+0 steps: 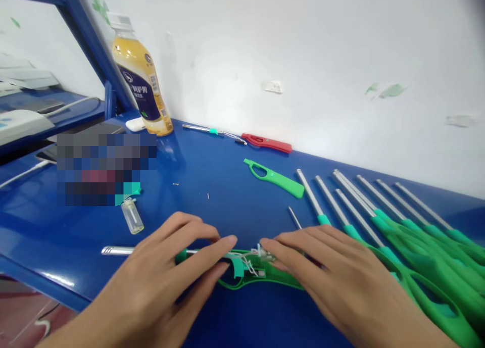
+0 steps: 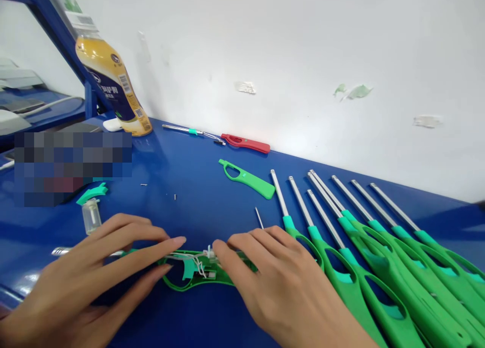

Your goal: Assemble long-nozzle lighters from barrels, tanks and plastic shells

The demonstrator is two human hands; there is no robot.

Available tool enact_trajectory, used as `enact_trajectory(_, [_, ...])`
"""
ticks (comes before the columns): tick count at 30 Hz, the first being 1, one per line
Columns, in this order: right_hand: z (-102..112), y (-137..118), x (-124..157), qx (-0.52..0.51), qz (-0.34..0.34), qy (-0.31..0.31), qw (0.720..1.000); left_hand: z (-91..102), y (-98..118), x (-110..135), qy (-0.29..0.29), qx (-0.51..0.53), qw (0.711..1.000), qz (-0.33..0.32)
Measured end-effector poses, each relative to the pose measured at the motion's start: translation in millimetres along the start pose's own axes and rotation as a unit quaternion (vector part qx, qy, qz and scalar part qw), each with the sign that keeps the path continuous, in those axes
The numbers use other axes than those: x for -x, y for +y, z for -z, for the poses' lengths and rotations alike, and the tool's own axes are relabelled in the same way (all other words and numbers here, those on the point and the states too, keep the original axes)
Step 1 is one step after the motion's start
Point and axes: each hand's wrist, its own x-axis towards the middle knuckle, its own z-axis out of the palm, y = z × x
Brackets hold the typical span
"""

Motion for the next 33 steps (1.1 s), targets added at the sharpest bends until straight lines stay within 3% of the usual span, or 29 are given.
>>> enact_trajectory(7, [-3,-6,0,-0.002,-0.003,0.023,1.0,-21.7,14,-21,0.019,0.094,0.995,0.035])
enact_trajectory(12, [-2,-9,2,-0.004,-0.016,0.027,1.0,-19.9,16,-27,0.051,0.107,0.993,0.026])
enact_trajectory(22, [1,-8,-3,0.011,-0.02,0.043,0.999,-19.3,18,-28,0.056,0.132,0.989,0.03])
enact_trajectory(33, [-1,-11,-3,-0.007,-0.018,0.049,0.999,-22.5,19,-17,0.067,0.094,0.993,-0.006])
